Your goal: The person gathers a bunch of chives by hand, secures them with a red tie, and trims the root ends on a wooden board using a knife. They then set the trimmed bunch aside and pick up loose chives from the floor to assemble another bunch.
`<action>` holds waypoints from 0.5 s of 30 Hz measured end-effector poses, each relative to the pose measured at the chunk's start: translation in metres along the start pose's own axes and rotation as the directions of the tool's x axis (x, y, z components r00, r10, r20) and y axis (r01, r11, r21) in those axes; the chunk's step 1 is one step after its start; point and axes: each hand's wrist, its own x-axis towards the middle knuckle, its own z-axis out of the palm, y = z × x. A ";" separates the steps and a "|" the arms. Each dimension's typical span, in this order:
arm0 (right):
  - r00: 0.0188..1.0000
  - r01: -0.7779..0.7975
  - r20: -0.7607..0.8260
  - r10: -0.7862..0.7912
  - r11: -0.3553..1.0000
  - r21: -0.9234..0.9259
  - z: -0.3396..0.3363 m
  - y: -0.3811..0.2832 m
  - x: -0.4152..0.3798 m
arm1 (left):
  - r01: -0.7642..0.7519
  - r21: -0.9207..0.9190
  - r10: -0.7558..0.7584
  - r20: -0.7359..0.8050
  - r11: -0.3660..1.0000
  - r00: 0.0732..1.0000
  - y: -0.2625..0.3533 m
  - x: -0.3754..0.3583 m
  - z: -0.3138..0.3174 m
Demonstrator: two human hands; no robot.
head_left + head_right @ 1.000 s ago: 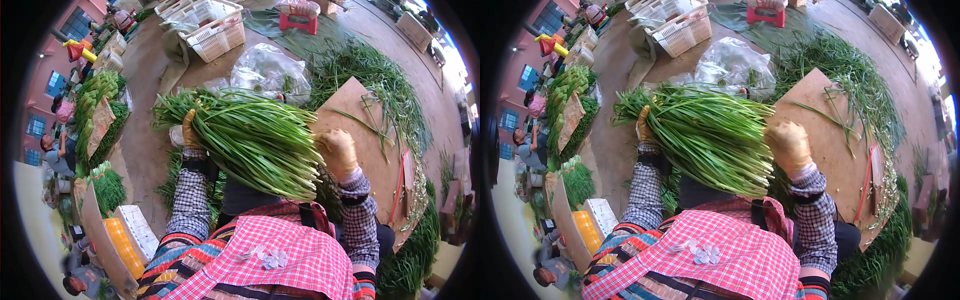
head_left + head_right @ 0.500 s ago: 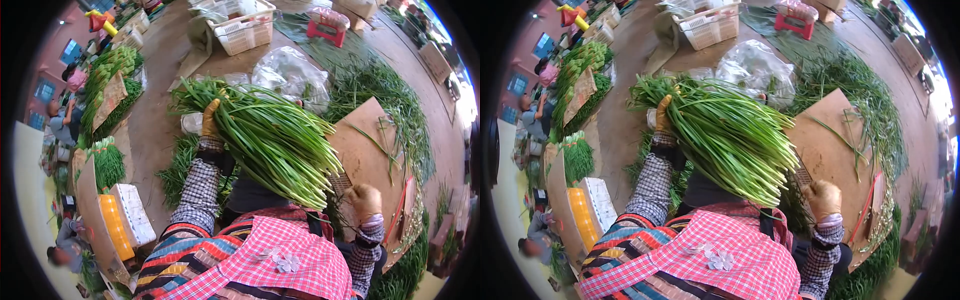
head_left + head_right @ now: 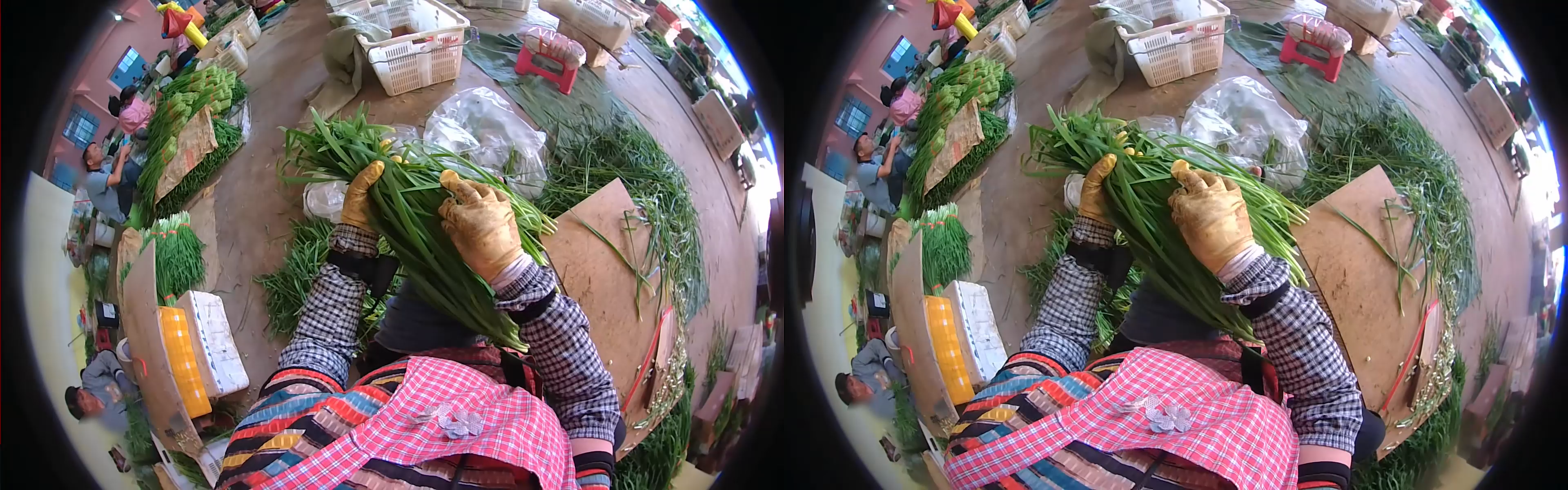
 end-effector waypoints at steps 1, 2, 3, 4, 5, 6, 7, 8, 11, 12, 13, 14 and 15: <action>0.999 -0.037 0.002 0.037 0.998 0.042 0.000 0.002 0.001 | 0.006 -0.001 -0.006 0.018 1.000 1.000 0.001 0.000 0.001; 0.997 -0.074 0.007 0.074 0.994 0.082 -0.004 0.003 0.003 | 0.013 -0.002 -0.013 0.037 1.000 0.999 0.002 0.000 0.000; 0.994 -0.112 0.015 0.111 0.986 0.122 -0.006 0.006 0.003 | 0.020 -0.005 -0.020 0.054 1.000 0.998 0.002 0.000 -0.001; 0.985 -0.130 -0.076 0.157 0.951 0.282 -0.009 0.010 -0.002 | 0.012 0.001 -0.012 0.035 1.000 0.999 0.002 0.001 -0.004; 0.970 -0.080 -0.160 0.182 0.864 0.497 -0.008 0.019 -0.007 | 0.003 0.006 -0.004 0.016 1.000 1.000 0.000 0.003 -0.008; 0.939 -0.139 -0.120 0.322 0.674 0.726 -0.006 0.024 -0.015 | -0.002 0.011 0.002 -0.004 1.000 1.000 -0.001 0.004 -0.011; 0.894 -0.169 -0.042 0.446 0.423 0.890 -0.006 0.026 -0.024 | -0.010 -0.003 0.010 0.007 1.000 1.000 -0.001 0.004 -0.013; 0.847 -0.265 0.148 0.511 0.163 0.950 -0.030 0.021 -0.025 | -0.015 -0.020 0.015 0.019 1.000 1.000 -0.002 0.004 -0.014; 0.789 -0.228 0.312 0.530 -0.218 0.949 -0.054 0.033 -0.046 | -0.024 -0.050 0.025 0.024 0.998 0.999 -0.007 0.008 -0.024; 0.797 -0.284 0.325 0.510 -0.159 0.946 -0.063 0.039 -0.051 | -0.049 -0.037 0.049 0.018 0.998 0.999 -0.007 0.008 -0.020; 0.769 -0.270 0.311 0.558 -0.157 0.950 -0.066 0.035 -0.053 | -0.074 -0.021 0.074 0.012 0.997 0.997 -0.007 0.008 -0.018; 0.740 -0.258 0.297 0.604 -0.153 0.954 -0.067 0.029 -0.054 | -0.040 -0.018 0.040 0.006 0.999 0.999 -0.006 0.008 -0.022; 0.707 -0.247 0.283 0.648 -0.149 0.958 -0.069 0.026 -0.056 | -0.032 -0.021 0.033 0.013 0.999 0.999 -0.005 0.008 -0.025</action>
